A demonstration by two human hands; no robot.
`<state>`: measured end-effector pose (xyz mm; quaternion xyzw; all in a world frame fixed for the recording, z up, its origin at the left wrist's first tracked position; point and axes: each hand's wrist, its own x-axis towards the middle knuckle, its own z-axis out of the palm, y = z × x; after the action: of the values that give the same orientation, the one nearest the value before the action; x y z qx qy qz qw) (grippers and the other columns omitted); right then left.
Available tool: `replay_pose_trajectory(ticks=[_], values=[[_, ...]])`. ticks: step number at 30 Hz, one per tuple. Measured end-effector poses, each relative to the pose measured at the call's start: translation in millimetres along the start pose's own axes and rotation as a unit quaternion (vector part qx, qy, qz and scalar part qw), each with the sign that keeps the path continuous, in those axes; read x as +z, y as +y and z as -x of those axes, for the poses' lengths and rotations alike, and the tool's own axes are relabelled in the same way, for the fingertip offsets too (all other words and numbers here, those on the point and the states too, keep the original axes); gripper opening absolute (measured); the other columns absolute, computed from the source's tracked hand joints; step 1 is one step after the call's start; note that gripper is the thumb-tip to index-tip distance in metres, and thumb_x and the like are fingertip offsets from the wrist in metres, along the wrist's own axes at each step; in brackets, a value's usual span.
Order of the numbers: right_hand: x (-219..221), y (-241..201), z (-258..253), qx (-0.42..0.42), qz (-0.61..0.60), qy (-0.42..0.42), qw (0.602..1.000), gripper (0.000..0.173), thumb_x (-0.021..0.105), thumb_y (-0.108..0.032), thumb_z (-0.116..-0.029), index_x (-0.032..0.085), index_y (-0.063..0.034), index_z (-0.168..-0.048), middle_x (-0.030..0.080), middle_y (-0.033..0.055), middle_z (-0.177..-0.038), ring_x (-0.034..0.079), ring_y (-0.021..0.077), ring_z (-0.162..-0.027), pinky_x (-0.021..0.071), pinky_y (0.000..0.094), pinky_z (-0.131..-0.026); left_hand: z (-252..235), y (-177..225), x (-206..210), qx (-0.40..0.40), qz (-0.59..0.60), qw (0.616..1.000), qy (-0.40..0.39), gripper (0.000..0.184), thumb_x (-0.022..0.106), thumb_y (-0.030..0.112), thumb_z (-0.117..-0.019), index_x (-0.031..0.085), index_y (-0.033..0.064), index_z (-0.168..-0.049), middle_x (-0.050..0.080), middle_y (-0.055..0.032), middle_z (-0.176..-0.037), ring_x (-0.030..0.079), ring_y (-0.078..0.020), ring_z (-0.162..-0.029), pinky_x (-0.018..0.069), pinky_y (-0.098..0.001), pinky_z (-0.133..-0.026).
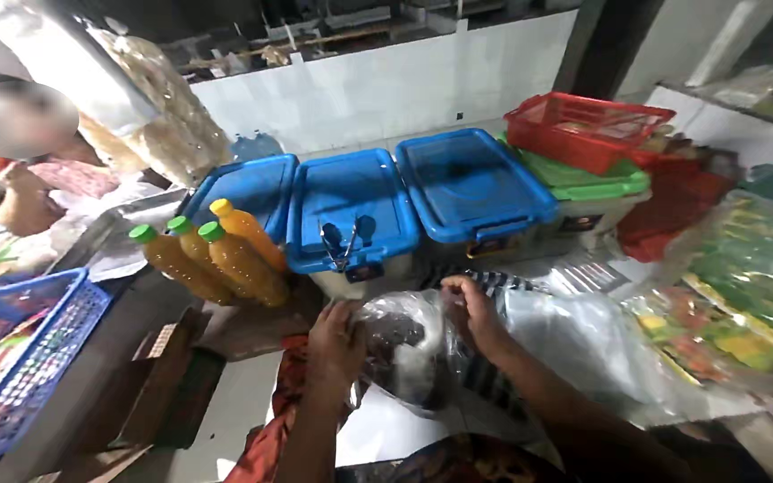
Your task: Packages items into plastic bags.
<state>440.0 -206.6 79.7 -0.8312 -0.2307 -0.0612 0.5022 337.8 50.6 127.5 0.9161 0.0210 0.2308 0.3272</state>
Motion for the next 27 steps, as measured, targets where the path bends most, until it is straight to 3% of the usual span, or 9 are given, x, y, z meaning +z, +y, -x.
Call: replay_pose_trajectory(ticks=[2, 4, 8, 11, 15, 19, 23, 25, 27], values=[[1, -17, -7, -0.096, 0.015, -0.001, 0.995, 0.067, 0.071, -0.018, -0.088, 0.047, -0.0071, -0.15, 0.056, 0.0125, -0.144, 0.055, 0.0217, -0.132, 0.0489, 0.0412, -0.111, -4, 27, -8, 0.017, -0.045, 0.999, -0.022, 0.049, 0.078, 0.024, -0.0862, 0.067, 0.0178, -0.133, 0.066, -0.0119, -0.126, 0.068, -0.0245, -0.107, 0.06, -0.0463, -0.088], [1, -40, -14, -0.198, -0.012, 0.006, 0.98, 0.066, 0.074, -0.023, -0.0843, 0.052, -0.0092, -0.145, 0.057, 0.0107, -0.144, 0.054, 0.0227, -0.135, 0.048, 0.045, -0.112, -6, 53, -13, 0.067, -0.062, 0.995, -0.029, 0.054, 0.078, 0.042, -0.0885, 0.065, 0.0248, -0.138, 0.066, -0.0092, -0.131, 0.07, -0.023, -0.107, 0.0618, -0.0469, -0.085], [-8, -95, -23, -0.152, -0.242, -0.012, 0.958, 0.035, 0.067, -0.013, -0.0929, 0.059, -0.0093, -0.127, 0.069, 0.0004, -0.107, 0.067, 0.0086, -0.097, 0.0604, 0.0294, -0.086, -12, 82, -29, 0.14, -0.024, 0.99, 0.008, 0.021, 0.065, 0.031, -0.0997, 0.074, 0.0172, -0.114, 0.071, -0.0017, -0.104, 0.07, -0.0132, -0.086, 0.0612, -0.0371, -0.074], [-23, -116, -34, -0.161, -0.193, 0.029, 0.967, 0.023, 0.059, -0.013, -0.0927, 0.063, -0.009, -0.115, 0.066, -0.0081, -0.095, 0.062, -0.0037, -0.083, 0.055, 0.017, -0.074, -18, 73, -53, 0.118, 0.053, 0.991, 0.04, 0.015, 0.061, 0.018, -0.1005, 0.074, 0.0095, -0.103, 0.07, -0.0004, -0.092, 0.067, -0.0093, -0.078, 0.0599, -0.0328, -0.071], [-19, -103, -39, -0.037, -0.274, 0.081, 0.958, 0.017, 0.051, -0.013, -0.1025, 0.066, -0.0118, -0.112, 0.067, -0.009, -0.083, 0.064, 0.0011, -0.07, 0.0588, 0.0228, -0.064, -15, 32, -65, 0.001, 0.18, 0.98, 0.08, 0.018, 0.058, 0.02, -0.1053, 0.073, 0.0103, -0.104, 0.069, -0.0019, -0.086, 0.063, -0.012, -0.065, 0.0558, -0.032, -0.057], [-25, -87, -35, 0.103, -0.27, 0.057, 0.956, 0.031, 0.05, -0.02, -0.1083, 0.059, -0.0012, -0.131, 0.071, 0.0064, -0.1, 0.071, 0.0137, -0.081, 0.0634, 0.0335, -0.074, 8, 11, -53, -0.083, 0.074, 0.983, 0.145, 0.024, 0.063, 0.032, -0.1025, 0.069, 0.0113, -0.113, 0.069, -0.0023, -0.087, 0.066, -0.0125, -0.072, 0.0592, -0.0372, -0.066], [-57, -99, -30, -0.135, -0.151, 0.013, 0.979, 0.057, 0.058, -0.021, -0.0972, 0.045, -0.0147, -0.152, 0.066, 0.0031, -0.126, 0.068, 0.0119, -0.103, 0.062, 0.0326, -0.083, 54, 50, -47, -0.028, 0.154, 0.983, 0.099, 0.016, 0.067, 0.025, -0.0975, 0.071, 0.0092, -0.095, 0.068, 0.0027, -0.078, 0.064, -0.0065, -0.065, 0.0575, -0.0274, -0.059], [-68, -125, -24, -0.244, -0.1, -0.053, 0.963, 0.065, 0.063, -0.04, -0.099, 0.042, -0.0165, -0.155, 0.066, 0.0011, -0.128, 0.067, 0.0093, -0.106, 0.0609, 0.0292, -0.085, 73, 84, -50, -0.058, 0.16, 0.985, 0.01, 0.021, 0.068, 0.023, -0.0952, 0.071, 0.0032, -0.099, 0.071, -0.0051, -0.087, 0.068, -0.0109, -0.078, 0.0595, -0.029, -0.072], [-70, -152, -11, -0.29, -0.085, -0.123, 0.945, 0.048, 0.068, -0.039, -0.0947, 0.063, -0.0176, -0.137, 0.07, -0.0032, -0.125, 0.067, 0.0045, -0.108, 0.0603, 0.0268, -0.088, 81, 115, -65, -0.116, 0.048, 0.99, -0.06, 0.041, 0.067, 0.02, -0.0946, 0.065, -0.0093, -0.124, 0.07, -0.0216, -0.115, 0.066, -0.0232, -0.109, 0.0493, -0.0383, -0.1]])
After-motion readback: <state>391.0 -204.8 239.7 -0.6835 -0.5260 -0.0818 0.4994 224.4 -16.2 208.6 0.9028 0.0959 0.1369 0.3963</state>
